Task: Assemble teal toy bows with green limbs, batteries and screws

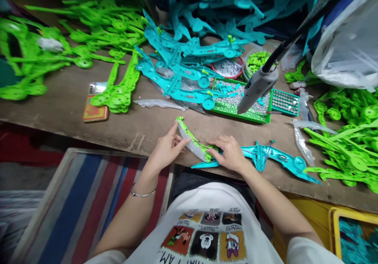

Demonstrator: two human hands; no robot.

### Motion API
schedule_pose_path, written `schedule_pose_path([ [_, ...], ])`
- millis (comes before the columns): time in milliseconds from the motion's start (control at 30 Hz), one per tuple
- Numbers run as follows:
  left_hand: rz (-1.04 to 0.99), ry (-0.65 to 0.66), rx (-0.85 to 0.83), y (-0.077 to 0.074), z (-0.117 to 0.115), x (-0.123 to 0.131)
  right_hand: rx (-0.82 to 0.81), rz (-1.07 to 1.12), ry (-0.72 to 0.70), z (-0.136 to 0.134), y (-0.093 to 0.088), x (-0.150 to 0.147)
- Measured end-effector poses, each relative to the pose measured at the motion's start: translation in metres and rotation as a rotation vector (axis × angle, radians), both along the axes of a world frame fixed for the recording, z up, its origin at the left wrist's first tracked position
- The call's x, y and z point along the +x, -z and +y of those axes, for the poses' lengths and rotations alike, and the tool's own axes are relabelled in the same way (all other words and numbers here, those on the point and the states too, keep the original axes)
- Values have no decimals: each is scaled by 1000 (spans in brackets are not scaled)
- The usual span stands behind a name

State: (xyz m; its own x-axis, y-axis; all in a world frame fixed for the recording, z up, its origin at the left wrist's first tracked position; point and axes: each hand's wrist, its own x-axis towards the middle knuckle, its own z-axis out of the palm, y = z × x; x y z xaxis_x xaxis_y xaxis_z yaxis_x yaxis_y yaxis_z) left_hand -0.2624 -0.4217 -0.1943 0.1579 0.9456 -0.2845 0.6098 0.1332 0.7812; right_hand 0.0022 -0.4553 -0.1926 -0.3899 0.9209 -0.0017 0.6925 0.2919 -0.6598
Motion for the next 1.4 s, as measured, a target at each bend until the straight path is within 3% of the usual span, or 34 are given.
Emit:
schedule_pose_path([
  [133, 519, 89, 153, -19, -1, 11, 13, -3, -8, -1, 0, -2],
  [233, 676, 113, 202, -24, -3, 18, 16, -3, -3, 0, 1, -2],
  [667, 693, 111, 224, -18, -8, 20, 10, -5, -16, 2, -1, -1],
  [967, 557, 16, 232, -20, -15, 20, -16, -5, -27, 1, -4, -1],
  [1100, 467, -121, 331, -17, 0, -6, -26, -18, -28, -1, -7, -1],
  [1267, 542, -381, 603, -8, 65, -81, -18, -12, -49, 1, -9, -1],
  [1400, 626, -444, 546, 1, 110, -121, -14, -31, -36, 1, -18, -1],
])
